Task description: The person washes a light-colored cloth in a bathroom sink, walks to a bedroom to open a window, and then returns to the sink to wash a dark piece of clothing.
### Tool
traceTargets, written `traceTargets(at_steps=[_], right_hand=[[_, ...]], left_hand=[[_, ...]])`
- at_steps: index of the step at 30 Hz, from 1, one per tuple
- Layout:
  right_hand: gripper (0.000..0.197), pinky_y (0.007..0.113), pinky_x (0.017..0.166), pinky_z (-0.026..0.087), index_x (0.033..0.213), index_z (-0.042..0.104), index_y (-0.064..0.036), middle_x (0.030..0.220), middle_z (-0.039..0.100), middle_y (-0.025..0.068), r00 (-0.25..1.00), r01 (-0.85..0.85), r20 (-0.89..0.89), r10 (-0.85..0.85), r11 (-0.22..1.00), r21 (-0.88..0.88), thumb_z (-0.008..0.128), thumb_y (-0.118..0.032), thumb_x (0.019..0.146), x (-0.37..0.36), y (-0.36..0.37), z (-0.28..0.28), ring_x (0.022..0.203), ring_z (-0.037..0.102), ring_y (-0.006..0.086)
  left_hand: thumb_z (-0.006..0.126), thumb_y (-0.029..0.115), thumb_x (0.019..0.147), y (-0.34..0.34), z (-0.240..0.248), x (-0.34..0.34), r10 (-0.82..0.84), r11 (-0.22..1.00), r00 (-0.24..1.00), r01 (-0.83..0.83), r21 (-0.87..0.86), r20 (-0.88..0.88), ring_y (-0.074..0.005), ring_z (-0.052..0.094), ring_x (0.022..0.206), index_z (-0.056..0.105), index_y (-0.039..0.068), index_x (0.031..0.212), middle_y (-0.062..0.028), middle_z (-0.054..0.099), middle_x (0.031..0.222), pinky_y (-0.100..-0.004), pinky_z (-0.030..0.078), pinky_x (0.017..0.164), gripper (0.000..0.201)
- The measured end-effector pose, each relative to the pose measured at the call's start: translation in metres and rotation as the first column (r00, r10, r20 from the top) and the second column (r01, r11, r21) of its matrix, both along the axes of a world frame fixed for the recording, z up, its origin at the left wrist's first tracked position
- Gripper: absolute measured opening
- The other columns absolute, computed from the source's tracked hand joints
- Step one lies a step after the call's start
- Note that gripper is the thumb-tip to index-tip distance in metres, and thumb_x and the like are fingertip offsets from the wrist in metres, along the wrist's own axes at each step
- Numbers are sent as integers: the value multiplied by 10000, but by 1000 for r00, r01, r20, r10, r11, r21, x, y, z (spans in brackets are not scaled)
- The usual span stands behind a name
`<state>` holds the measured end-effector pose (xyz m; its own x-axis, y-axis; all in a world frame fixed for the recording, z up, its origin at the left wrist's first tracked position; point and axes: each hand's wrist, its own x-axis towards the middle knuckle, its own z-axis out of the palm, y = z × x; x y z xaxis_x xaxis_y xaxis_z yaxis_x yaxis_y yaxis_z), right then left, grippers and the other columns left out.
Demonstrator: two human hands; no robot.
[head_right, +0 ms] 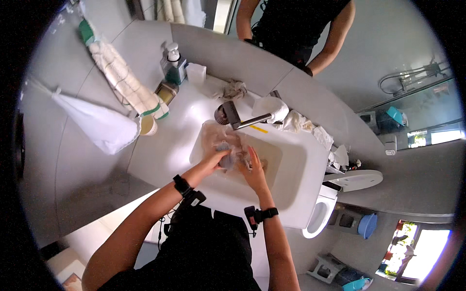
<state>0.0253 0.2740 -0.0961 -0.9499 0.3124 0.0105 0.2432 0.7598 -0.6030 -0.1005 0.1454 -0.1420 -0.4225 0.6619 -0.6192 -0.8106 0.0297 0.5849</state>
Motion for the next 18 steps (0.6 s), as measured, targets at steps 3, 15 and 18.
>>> traceTargets(at_steps=[3, 15, 18], right_hand=[[629, 298, 968, 364, 1378, 265, -55, 1339, 394, 146, 972, 152, -19, -235, 683, -715, 577, -107, 834, -10, -21, 3, 1206, 424, 230], [411, 407, 1036, 324, 1301, 358, -58, 1292, 441, 136, 877, -358, -161, -452, -392, -847, 447, -205, 928, 42, -30, 72, 1207, 416, 273], [436, 388, 1008, 362, 1302, 368, -27, 1274, 454, 146, 750, -316, -328, -574, 125, -941, 485, -158, 904, 61, -41, 110, 1188, 439, 285]], left_hand=[[629, 366, 824, 17, 40, 20, -36, 999, 985, 31, 28, 167, -123, 531, 975, 534, 123, 1064, 6, 559, 1020, -321, 469, 744, 354], [453, 322, 933, -12, 132, 84, -160, 718, 983, 52, 695, 92, -207, 508, 1133, 445, -6, 1244, -92, 527, 1221, -338, 380, 996, 452], [449, 359, 933, -53, 135, 102, -73, 773, 985, 156, 615, -158, -186, 488, 1144, 379, 60, 1326, -81, 468, 1285, -337, 368, 995, 499]])
